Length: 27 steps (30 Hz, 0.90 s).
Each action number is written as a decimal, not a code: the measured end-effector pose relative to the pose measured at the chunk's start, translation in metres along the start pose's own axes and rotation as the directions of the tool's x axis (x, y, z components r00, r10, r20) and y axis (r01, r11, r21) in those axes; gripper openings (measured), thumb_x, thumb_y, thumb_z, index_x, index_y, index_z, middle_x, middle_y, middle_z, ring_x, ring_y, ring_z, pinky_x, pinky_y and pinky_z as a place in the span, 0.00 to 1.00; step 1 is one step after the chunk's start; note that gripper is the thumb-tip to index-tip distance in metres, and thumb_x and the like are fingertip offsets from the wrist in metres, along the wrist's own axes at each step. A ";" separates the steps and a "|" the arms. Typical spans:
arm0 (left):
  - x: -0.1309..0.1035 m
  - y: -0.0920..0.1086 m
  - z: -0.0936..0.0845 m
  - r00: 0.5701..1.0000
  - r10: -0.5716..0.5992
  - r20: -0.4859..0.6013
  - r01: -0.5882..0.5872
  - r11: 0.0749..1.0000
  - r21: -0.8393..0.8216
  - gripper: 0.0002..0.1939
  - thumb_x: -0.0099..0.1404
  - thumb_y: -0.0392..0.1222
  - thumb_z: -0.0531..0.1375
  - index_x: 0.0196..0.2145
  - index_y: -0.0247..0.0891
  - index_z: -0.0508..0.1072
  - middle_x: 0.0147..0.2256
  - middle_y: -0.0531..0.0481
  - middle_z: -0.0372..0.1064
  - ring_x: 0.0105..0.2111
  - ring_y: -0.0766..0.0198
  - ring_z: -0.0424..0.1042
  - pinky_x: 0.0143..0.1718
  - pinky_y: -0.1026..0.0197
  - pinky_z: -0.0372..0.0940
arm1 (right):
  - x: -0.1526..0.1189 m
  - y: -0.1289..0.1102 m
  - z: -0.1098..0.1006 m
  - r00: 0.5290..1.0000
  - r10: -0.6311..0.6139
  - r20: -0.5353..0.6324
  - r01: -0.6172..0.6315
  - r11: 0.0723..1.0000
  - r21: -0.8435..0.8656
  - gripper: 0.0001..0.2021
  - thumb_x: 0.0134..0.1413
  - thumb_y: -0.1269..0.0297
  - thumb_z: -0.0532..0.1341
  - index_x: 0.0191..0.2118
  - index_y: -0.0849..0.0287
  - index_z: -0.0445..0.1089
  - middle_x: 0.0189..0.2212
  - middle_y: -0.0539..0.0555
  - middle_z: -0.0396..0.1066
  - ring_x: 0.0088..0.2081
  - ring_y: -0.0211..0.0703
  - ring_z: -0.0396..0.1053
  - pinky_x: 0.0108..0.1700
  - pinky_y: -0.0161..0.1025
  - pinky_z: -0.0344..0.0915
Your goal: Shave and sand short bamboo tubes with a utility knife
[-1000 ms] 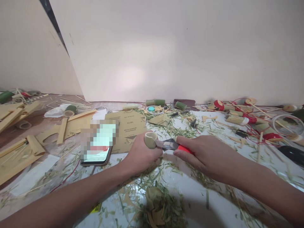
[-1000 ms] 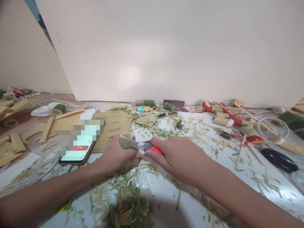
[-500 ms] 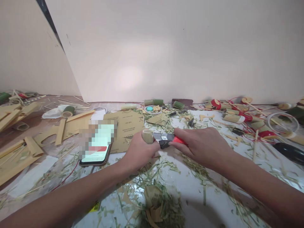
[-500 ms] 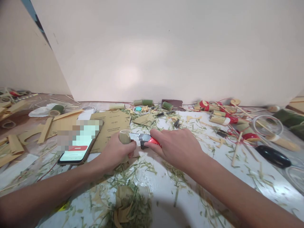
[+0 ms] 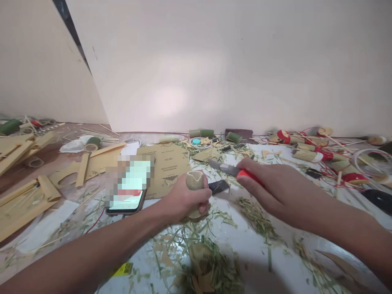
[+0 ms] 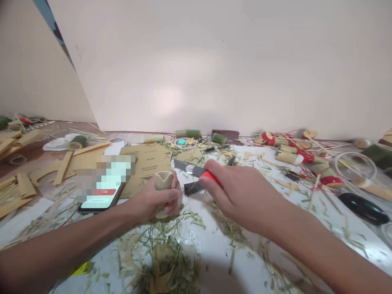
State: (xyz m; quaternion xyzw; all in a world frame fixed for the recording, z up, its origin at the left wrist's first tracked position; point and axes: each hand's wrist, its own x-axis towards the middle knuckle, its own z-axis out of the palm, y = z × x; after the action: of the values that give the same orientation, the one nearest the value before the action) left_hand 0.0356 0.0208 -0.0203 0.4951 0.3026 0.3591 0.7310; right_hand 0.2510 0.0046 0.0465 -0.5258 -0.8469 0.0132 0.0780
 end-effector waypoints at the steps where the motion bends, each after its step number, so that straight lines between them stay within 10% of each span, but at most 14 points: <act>1: 0.000 -0.001 -0.002 1.000 0.009 0.017 -0.009 1.000 0.000 0.11 0.53 0.39 0.62 0.24 0.39 0.61 0.13 0.59 0.59 0.14 0.70 0.58 0.18 0.65 0.57 | -0.003 -0.007 0.001 0.999 -0.026 0.025 0.025 0.999 0.030 0.19 0.67 0.49 0.39 0.34 0.54 0.58 0.18 0.48 0.63 0.20 0.42 0.61 0.24 0.36 0.47; 10: -0.002 -0.005 -0.006 0.999 0.020 0.026 -0.019 1.000 -0.007 0.10 0.47 0.31 0.59 0.25 0.40 0.62 0.13 0.59 0.61 0.14 0.71 0.59 0.18 0.66 0.57 | -0.011 -0.028 0.013 0.989 -0.096 0.109 0.095 0.995 0.016 0.16 0.67 0.53 0.43 0.34 0.54 0.59 0.20 0.47 0.66 0.20 0.42 0.63 0.24 0.36 0.42; 20: -0.005 -0.001 -0.001 0.995 0.008 0.100 0.007 0.989 -0.147 0.10 0.50 0.35 0.63 0.24 0.37 0.62 0.13 0.59 0.60 0.13 0.73 0.57 0.15 0.68 0.56 | -0.002 -0.017 0.024 0.978 -0.182 -0.097 0.174 0.980 -0.092 0.18 0.66 0.51 0.43 0.30 0.55 0.60 0.19 0.47 0.66 0.18 0.39 0.61 0.23 0.34 0.39; 27: -0.008 -0.006 -0.003 0.978 0.078 0.193 -0.034 0.974 -0.223 0.13 0.54 0.36 0.66 0.26 0.38 0.62 0.16 0.59 0.60 0.14 0.72 0.59 0.17 0.67 0.59 | 0.012 0.034 0.010 0.954 0.175 -0.243 -0.215 0.966 -0.147 0.16 0.65 0.51 0.45 0.33 0.55 0.61 0.15 0.48 0.59 0.18 0.42 0.57 0.24 0.36 0.43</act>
State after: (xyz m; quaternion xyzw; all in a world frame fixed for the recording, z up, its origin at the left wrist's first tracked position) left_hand 0.0298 0.0147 -0.0261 0.4538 0.1719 0.3592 0.7972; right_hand 0.2741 0.0309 0.0350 -0.6098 -0.7740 -0.1127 0.1275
